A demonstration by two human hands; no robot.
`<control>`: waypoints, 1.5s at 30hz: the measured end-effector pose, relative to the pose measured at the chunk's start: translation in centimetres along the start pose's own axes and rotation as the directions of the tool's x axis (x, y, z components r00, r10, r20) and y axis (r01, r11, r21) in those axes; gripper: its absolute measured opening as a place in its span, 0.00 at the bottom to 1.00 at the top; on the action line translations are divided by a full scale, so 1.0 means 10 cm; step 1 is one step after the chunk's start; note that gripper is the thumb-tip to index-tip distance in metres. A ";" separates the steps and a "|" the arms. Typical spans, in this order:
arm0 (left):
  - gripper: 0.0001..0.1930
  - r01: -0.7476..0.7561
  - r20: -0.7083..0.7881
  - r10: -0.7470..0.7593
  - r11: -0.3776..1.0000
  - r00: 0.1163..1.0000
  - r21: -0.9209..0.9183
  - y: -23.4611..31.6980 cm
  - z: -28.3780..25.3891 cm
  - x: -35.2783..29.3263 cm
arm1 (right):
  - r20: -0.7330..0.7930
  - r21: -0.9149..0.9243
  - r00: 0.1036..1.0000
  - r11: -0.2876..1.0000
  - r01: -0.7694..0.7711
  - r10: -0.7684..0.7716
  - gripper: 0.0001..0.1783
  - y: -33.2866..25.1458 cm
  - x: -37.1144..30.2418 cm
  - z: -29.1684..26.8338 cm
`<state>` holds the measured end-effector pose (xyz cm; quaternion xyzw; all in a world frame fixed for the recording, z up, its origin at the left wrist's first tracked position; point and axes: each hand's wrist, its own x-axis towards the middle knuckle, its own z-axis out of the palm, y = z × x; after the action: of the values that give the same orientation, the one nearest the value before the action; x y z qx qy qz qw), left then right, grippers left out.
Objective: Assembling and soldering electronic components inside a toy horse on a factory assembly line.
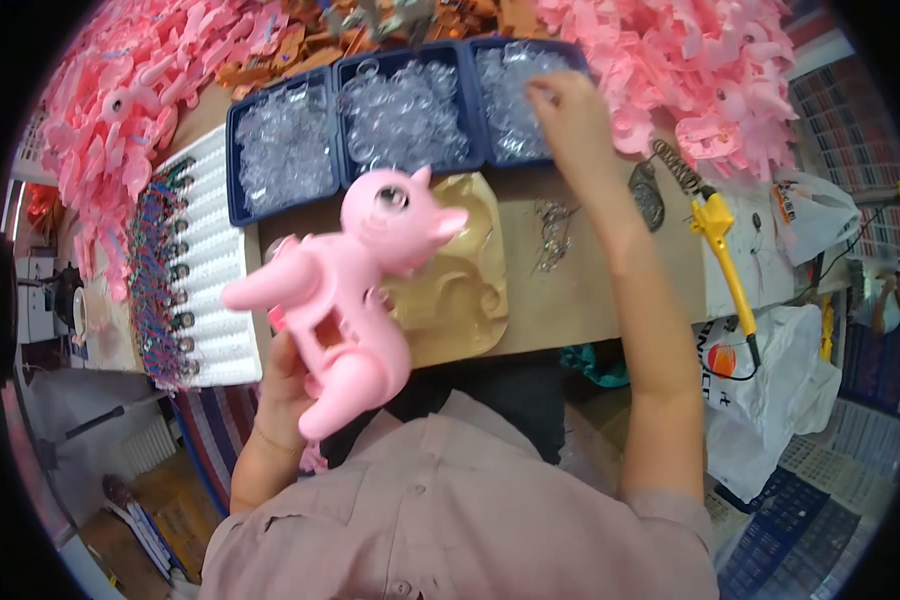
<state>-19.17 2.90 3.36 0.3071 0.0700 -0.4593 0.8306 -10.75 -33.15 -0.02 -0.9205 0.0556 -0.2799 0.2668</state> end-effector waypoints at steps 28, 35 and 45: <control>0.35 -0.285 -0.050 0.317 0.903 0.947 0.322 -0.38 -0.09 -0.25 | 0.423 0.532 0.878 0.722 -0.442 0.226 0.35 -1.98 -1.61 -0.32; 0.38 -0.307 0.082 0.317 0.769 0.945 0.561 -0.25 -0.10 -0.24 | 0.878 0.458 0.469 0.114 -0.882 0.099 0.55 -2.05 -1.47 -0.36; 0.36 -0.350 0.099 0.437 0.542 0.894 0.764 -0.24 -0.03 -0.16 | 0.578 0.748 0.814 0.436 -0.501 -0.056 0.38 -1.93 -1.70 -0.17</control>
<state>-21.92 3.25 2.69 0.6596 -0.1586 -0.2300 0.6978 -26.81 -13.20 3.03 -0.6704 -0.0438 0.0338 0.7400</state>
